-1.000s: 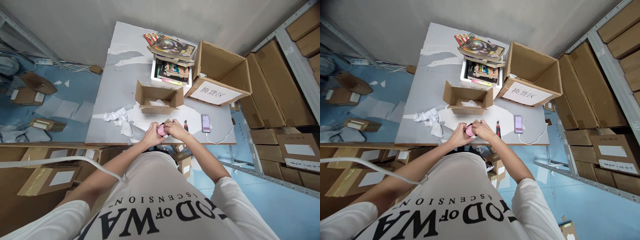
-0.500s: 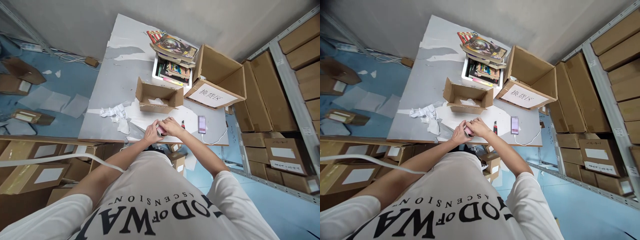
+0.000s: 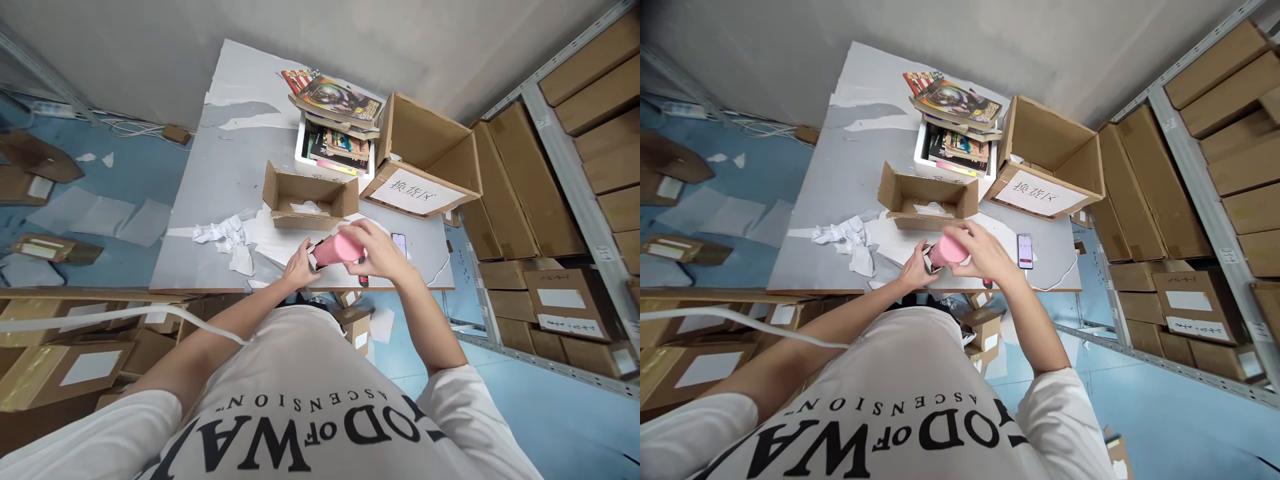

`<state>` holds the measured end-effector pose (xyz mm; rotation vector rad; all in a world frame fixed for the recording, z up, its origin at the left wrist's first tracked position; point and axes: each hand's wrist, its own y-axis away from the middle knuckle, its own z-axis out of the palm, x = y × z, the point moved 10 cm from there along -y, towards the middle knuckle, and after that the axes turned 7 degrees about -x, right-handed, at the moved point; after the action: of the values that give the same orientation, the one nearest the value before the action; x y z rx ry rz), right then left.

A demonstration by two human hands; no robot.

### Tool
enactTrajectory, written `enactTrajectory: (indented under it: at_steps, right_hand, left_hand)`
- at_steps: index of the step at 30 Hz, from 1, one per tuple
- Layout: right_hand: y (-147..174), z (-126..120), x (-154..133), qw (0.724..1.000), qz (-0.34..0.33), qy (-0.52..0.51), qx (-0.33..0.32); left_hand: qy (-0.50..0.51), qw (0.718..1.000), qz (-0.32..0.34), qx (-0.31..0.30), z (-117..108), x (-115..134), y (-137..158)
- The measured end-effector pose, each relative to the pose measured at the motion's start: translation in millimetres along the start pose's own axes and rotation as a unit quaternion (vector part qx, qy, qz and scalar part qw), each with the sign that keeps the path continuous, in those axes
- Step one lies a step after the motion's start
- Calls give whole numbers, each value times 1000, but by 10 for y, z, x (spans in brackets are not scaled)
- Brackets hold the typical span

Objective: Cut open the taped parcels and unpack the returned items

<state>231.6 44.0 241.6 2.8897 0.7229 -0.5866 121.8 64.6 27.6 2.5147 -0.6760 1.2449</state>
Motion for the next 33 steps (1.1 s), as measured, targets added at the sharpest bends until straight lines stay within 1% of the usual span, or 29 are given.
enactTrajectory:
  at_steps: [2,3,5,6,7,8,9,10,12,13,14,15,16,17,19,21,23,25,27,29,31,33]
  right_hand:
    - [169,-313,127,996,31,-25,78]
    - [272,-441,225,990,49,-45,125]
    - [496,-585,467,964,81,-110,226]
    - [607,-584,605,942,98,-161,277]
    - [706,-524,749,912,118,-226,322]
    - [784,-402,886,873,139,-300,358]
    - [838,-227,1001,825,161,-380,386]
    - [862,-13,1080,770,181,-459,404]
    - [836,426,1101,661,207,-585,422]
    - [797,617,1055,615,214,-629,425]
    - [746,778,983,577,217,-663,424]
    - [686,911,894,549,217,-690,418]
    - [619,1020,793,530,215,-712,407]
    - [548,1107,686,517,210,-731,392]
    - [410,1233,471,506,193,-764,351]
    - [306,1308,291,501,172,-789,310]
    - [245,1358,167,502,154,-806,273]
    - [221,1402,105,514,145,-810,241]
    - [230,1438,102,534,145,-802,225]
    - [261,1455,148,561,148,-783,223]
    - [299,1422,229,598,152,-756,221]
    - [349,1263,370,642,151,-717,227]
  left_hand:
    - [2,1000,-4,8,-16,5,9]
    - [3,1000,-5,13,-31,6,14]
    - [5,1000,-10,27,-74,-1,26]
    - [6,999,-12,31,-94,-4,32]
    - [6,999,-13,33,-110,-4,37]
    - [4,999,-13,31,-123,2,41]
    - [1,1000,-14,28,-139,12,46]
    - [-5,1000,-15,25,-160,29,52]
    - [-21,999,-18,33,-254,98,65]
    - [-30,998,-15,47,-331,166,71]
    - [-33,997,-3,65,-421,269,76]
    - [-27,996,20,83,-513,406,78]
    - [-9,994,51,94,-589,569,76]
    - [24,991,86,97,-644,739,70]
    - [125,981,134,63,-665,1034,34]
    - [228,965,129,30,-634,1190,-10]
    - [291,952,93,26,-615,1210,-29]
    - [313,947,62,32,-618,1169,-24]
    - [320,945,51,32,-632,1126,-18]
    - [329,943,49,27,-650,1094,-22]
    - [340,939,46,26,-668,1072,-30]
    - [350,935,42,24,-676,1068,-31]
